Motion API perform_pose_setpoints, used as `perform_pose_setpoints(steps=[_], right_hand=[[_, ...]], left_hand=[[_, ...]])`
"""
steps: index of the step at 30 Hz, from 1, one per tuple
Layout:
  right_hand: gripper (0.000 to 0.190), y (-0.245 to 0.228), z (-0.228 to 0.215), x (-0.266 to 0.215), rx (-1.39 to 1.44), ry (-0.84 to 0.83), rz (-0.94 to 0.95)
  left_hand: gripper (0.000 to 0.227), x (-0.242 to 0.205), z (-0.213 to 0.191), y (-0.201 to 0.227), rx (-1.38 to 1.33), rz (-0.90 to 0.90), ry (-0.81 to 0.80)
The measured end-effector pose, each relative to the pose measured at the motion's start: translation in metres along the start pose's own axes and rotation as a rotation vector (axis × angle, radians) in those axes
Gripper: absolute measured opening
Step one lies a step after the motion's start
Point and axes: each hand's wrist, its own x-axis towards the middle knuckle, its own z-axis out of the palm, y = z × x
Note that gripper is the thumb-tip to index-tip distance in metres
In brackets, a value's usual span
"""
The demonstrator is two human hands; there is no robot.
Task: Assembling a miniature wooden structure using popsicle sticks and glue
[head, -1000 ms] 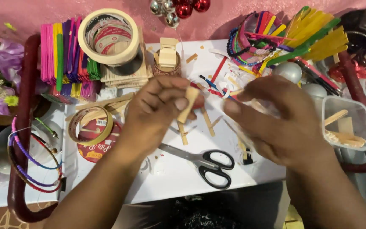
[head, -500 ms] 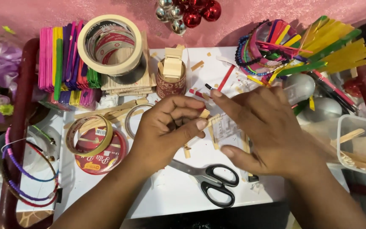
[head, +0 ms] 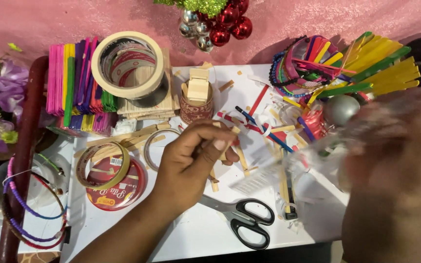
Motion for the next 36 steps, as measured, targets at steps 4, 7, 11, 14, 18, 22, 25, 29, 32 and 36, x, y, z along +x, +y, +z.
perform_pose_setpoints(steps=[4, 7, 11, 14, 18, 22, 25, 29, 32, 36], right_hand=[[0.014, 0.014, 0.058, -0.02, -0.124, -0.431, -0.458], [0.022, 0.02, 0.063, -0.02, -0.129, -0.37, -0.427], [0.023, 0.027, 0.059, -0.015, -0.132, -0.352, -0.396], [0.02, 0.03, 0.059, -0.01, -0.123, -0.401, -0.427], [0.027, 0.032, 0.044, 0.006, -0.129, -0.386, -0.442], [0.03, 0.003, 0.041, -0.011, -0.87, -0.472, -1.205], [0.022, -0.019, 0.06, -0.035, -1.354, -0.652, -1.422], [0.05, -0.023, 0.051, -0.046, -1.424, -0.927, -0.945], [0.041, -0.015, 0.071, -0.052, -1.66, -0.893, -1.407], [0.03, -0.001, 0.077, -0.049, -1.449, -1.022, -1.388]], left_hand=[[0.02, -0.001, 0.0, 0.005, 0.074, 0.051, -0.039], [0.026, 0.0, -0.004, 0.005, 0.124, 0.032, -0.096], [0.03, -0.002, -0.007, 0.008, 0.106, -0.017, -0.157], [0.028, -0.002, -0.005, 0.007, 0.177, 0.065, -0.143], [0.022, 0.0, -0.006, 0.008, 0.227, 0.126, -0.096], [0.018, 0.002, -0.009, 0.012, 0.374, 0.22, -0.052], [0.017, 0.003, -0.01, 0.012, 0.416, 0.224, -0.045], [0.016, 0.002, -0.008, 0.021, 0.407, 0.152, 0.037], [0.021, -0.001, -0.005, 0.022, 0.353, 0.201, -0.008], [0.03, -0.004, -0.005, 0.023, 0.188, 0.126, 0.002]])
